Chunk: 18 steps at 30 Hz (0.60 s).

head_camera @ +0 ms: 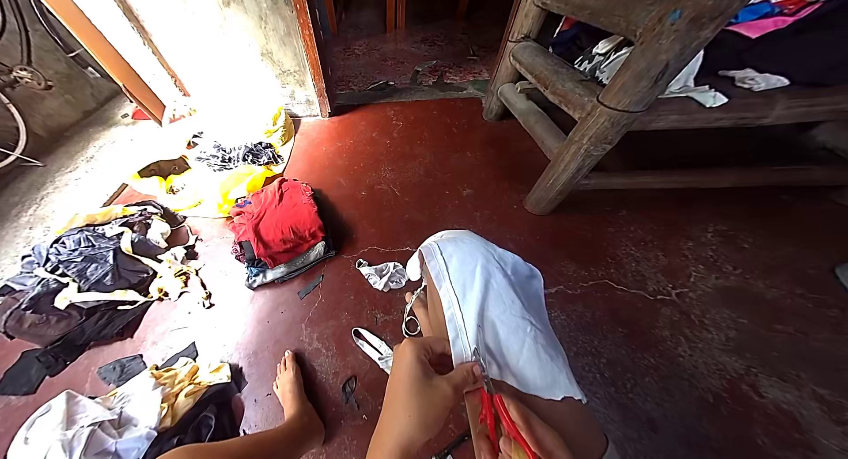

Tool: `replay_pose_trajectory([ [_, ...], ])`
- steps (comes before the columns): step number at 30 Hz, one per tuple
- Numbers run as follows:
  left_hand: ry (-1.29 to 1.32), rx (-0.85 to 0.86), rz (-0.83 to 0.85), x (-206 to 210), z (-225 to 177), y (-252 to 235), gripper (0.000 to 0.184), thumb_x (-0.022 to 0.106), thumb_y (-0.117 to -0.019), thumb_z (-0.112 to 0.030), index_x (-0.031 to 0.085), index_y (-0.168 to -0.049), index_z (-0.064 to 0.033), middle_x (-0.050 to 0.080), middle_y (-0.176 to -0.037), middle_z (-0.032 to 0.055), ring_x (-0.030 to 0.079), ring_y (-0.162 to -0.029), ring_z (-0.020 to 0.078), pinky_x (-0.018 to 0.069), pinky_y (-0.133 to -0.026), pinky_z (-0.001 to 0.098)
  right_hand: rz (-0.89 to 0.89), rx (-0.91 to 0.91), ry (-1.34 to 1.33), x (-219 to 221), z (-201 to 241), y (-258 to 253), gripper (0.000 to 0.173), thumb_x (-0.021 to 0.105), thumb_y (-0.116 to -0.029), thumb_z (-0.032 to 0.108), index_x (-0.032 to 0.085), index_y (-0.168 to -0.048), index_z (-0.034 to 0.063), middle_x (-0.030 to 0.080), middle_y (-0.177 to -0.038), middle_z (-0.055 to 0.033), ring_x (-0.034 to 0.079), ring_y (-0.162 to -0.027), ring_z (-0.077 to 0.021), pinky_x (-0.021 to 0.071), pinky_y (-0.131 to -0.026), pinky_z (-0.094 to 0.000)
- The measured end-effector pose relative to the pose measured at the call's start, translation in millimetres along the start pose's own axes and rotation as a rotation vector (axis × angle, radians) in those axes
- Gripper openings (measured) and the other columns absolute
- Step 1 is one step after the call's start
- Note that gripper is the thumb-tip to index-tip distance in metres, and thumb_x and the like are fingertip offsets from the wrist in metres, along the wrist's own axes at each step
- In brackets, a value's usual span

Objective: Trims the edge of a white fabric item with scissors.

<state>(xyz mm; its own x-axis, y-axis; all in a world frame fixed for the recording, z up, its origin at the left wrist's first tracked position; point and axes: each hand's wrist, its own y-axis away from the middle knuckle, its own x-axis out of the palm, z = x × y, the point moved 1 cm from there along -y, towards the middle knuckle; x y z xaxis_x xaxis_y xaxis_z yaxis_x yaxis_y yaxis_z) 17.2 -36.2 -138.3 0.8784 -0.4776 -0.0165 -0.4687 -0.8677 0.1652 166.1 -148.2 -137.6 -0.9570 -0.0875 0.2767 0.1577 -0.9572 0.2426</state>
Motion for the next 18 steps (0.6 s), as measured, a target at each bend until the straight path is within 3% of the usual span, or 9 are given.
replay_pose_trajectory([
  [9,-0.005,-0.006,0.030,-2.7,-0.1,1.6,0.009,0.076,-0.0890,-0.009,0.072,-0.087,-0.0012,0.074,-0.076,0.0025,0.072,-0.067,0.0058,0.0616,-0.069,0.0242,-0.037,-0.008,0.061,-0.8,4.0,-4.5,0.027,0.050,-0.0987,0.014,0.047,-0.125,0.0073,0.058,-0.090,0.0105,0.058,-0.072,-0.0002,0.0466,-0.058,-0.0186],
  [18,-0.137,0.051,0.038,-7.1,2.2,0.1,0.013,0.077,-0.0890,-0.015,0.072,-0.086,-0.0033,0.074,-0.077,0.0001,0.070,-0.069,0.0034,0.0596,-0.070,0.0230,-0.032,0.026,0.017,-0.6,6.9,-7.2,0.027,0.047,-0.0993,0.012,0.048,-0.126,0.0069,0.056,-0.084,0.0114,0.053,-0.065,0.0005,0.0419,-0.054,-0.0180],
])
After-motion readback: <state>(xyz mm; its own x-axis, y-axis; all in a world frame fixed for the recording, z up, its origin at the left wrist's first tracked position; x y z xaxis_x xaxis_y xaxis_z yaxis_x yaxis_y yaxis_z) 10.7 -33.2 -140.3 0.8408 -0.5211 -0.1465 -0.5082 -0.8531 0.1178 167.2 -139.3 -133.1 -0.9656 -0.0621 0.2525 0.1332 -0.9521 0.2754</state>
